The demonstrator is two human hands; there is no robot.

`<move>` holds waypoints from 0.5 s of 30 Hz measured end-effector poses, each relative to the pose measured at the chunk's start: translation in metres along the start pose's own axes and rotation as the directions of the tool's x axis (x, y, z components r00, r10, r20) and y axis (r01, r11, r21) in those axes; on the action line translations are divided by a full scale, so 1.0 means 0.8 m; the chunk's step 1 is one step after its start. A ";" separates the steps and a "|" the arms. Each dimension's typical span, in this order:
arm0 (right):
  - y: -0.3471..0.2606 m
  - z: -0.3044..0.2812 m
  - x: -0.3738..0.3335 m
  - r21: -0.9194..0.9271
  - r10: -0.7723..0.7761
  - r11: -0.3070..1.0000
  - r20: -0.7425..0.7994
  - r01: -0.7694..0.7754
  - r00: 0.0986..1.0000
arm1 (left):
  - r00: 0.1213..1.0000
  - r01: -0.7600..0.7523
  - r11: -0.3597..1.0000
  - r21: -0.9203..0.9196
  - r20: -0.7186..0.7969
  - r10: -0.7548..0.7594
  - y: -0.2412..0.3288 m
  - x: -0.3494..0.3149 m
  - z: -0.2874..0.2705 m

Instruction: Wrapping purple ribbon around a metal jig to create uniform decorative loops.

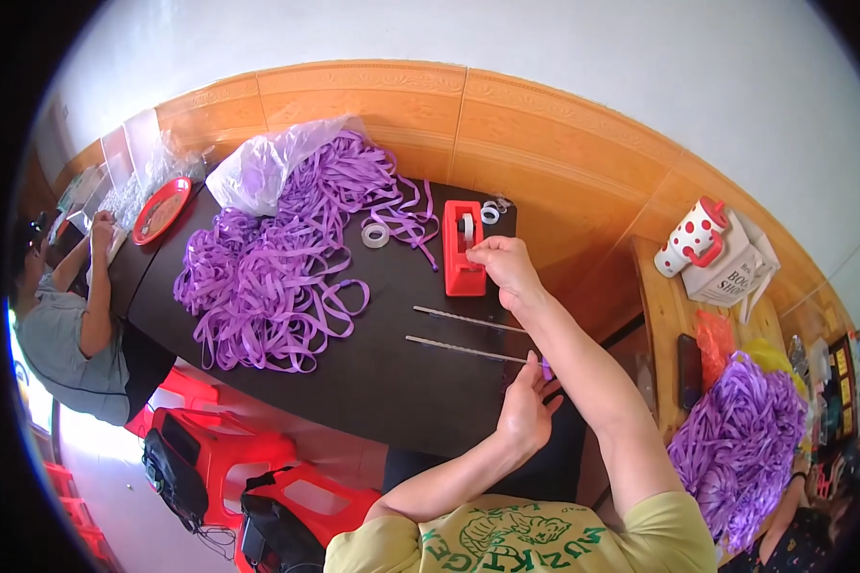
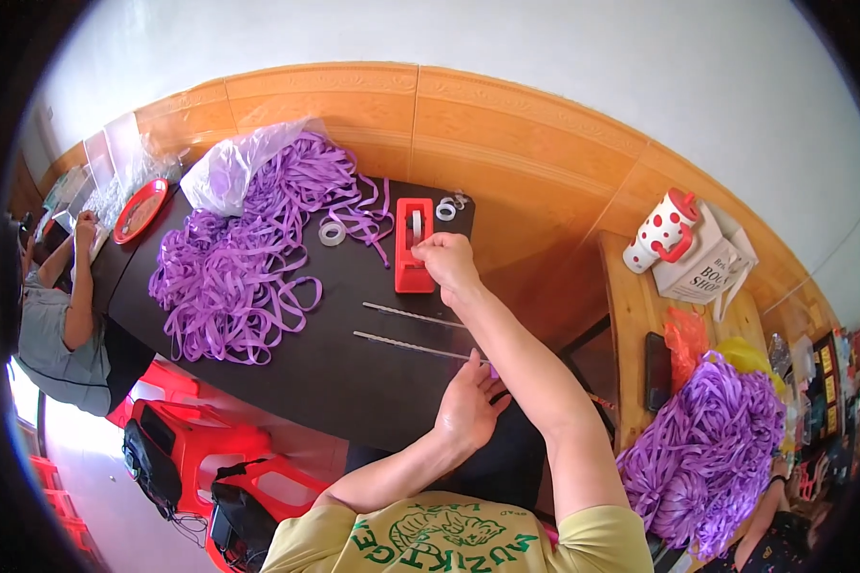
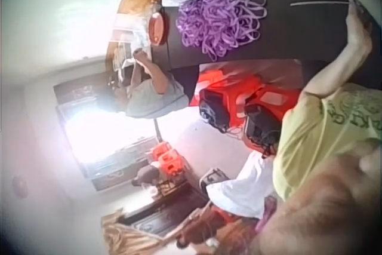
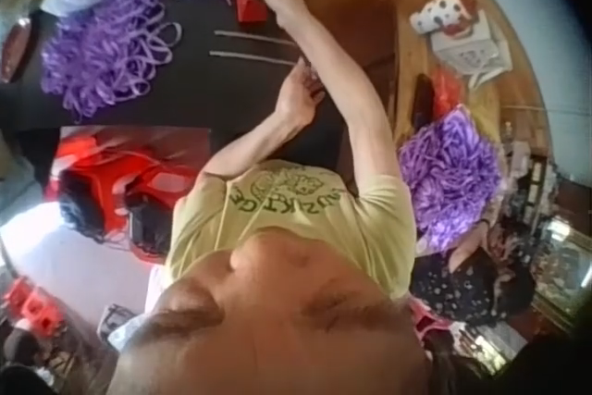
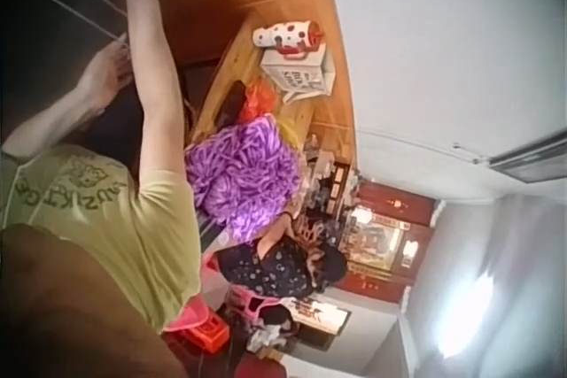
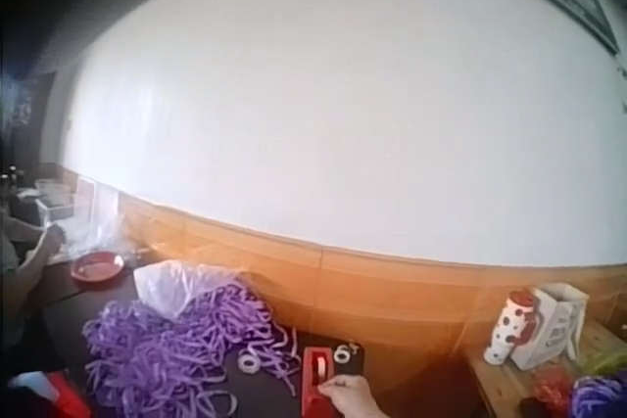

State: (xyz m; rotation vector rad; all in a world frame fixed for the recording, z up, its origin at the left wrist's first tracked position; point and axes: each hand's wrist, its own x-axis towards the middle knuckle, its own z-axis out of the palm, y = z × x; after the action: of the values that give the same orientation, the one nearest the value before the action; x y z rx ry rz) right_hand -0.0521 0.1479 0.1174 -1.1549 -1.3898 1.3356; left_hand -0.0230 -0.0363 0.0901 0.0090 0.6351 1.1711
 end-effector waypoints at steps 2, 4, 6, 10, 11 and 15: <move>-0.010 0.005 -0.009 0.059 -0.023 0.998 -0.025 0.024 0.999 | 1.000 -0.006 1.000 -0.007 0.023 0.006 0.000 0.001 -0.001; -0.023 0.005 -0.018 0.121 -0.053 0.991 -0.045 0.058 0.998 | 0.999 -0.027 0.999 -0.021 0.019 0.027 0.001 -0.005 0.005; -0.026 0.003 -0.030 0.116 -0.117 0.986 -0.021 0.119 0.993 | 0.999 -0.047 0.998 -0.032 0.014 0.047 -0.002 -0.006 0.004; -0.005 0.009 -0.069 0.048 -0.119 0.992 -0.008 0.119 0.993 | 0.996 -0.083 0.996 -0.033 0.019 0.084 -0.005 -0.005 -0.001; 0.002 0.008 -0.073 0.047 -0.119 0.992 -0.010 0.120 0.993 | 0.995 -0.097 0.995 -0.029 0.000 0.097 -0.004 -0.006 0.000; 0.030 -0.002 -0.068 -0.153 -0.120 0.982 -0.082 0.106 0.989 | 0.996 -0.083 0.996 -0.024 0.018 0.083 -0.011 0.002 -0.008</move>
State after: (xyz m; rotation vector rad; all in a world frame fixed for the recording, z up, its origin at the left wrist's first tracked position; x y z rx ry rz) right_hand -0.0382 0.0949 0.0944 -1.2004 -1.4859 1.1018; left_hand -0.0181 -0.0403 0.0811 0.0270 0.6091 1.2571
